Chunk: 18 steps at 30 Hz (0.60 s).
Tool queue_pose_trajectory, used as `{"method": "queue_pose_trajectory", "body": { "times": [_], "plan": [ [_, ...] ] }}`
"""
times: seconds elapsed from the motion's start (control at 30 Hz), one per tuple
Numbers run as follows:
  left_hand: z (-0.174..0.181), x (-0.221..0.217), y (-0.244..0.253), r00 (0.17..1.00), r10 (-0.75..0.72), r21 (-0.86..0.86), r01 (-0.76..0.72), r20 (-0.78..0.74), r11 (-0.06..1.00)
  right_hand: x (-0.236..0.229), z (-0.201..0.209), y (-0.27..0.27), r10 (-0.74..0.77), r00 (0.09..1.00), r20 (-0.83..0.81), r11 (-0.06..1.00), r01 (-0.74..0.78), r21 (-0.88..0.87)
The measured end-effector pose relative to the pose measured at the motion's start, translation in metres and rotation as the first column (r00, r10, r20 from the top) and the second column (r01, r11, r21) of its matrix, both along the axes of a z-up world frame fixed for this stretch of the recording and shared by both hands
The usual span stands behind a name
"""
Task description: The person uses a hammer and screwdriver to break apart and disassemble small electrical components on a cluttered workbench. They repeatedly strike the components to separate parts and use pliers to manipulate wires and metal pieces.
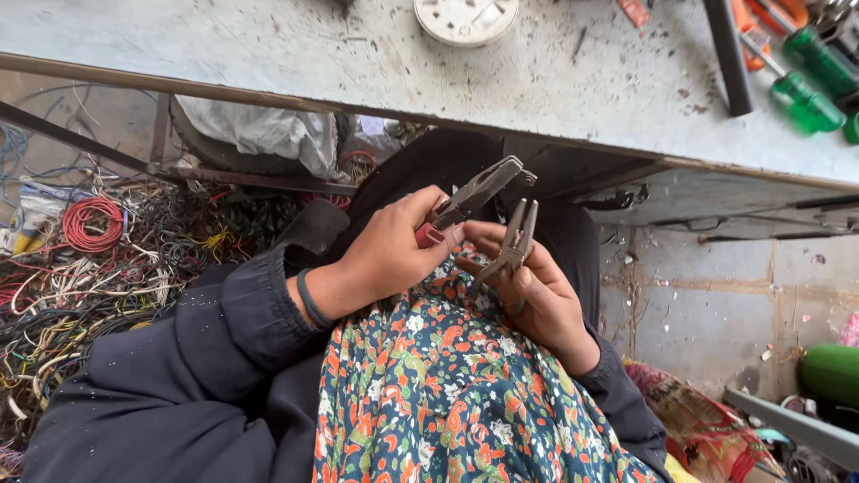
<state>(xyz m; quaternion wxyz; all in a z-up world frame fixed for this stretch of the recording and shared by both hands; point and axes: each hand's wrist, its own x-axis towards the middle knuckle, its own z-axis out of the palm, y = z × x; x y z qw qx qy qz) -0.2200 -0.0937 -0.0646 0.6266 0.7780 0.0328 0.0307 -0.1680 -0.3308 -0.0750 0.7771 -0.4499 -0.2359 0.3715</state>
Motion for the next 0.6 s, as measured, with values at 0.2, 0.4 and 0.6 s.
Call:
{"method": "queue_pose_trajectory", "body": {
  "times": [0.2, 0.4, 0.6],
  "plan": [
    [0.006, 0.003, 0.007, 0.995, -0.007, 0.101, -0.003, 0.095, 0.995, 0.001, 0.002, 0.004, -0.003, 0.997, -0.077, 0.997, 0.009, 0.082],
    [0.003, 0.006, 0.013, 0.972, -0.033, 0.211, -0.017, 0.235, 0.977, -0.001, -0.002, 0.003, -0.025, 0.996, -0.086, 0.998, 0.031, 0.062],
    [0.001, 0.006, 0.013, 0.966, -0.044, 0.242, -0.019, 0.253, 0.97, -0.002, 0.0, 0.005, -0.047, 0.998, -0.051, 0.995, 0.051, 0.083]
  ]
}}
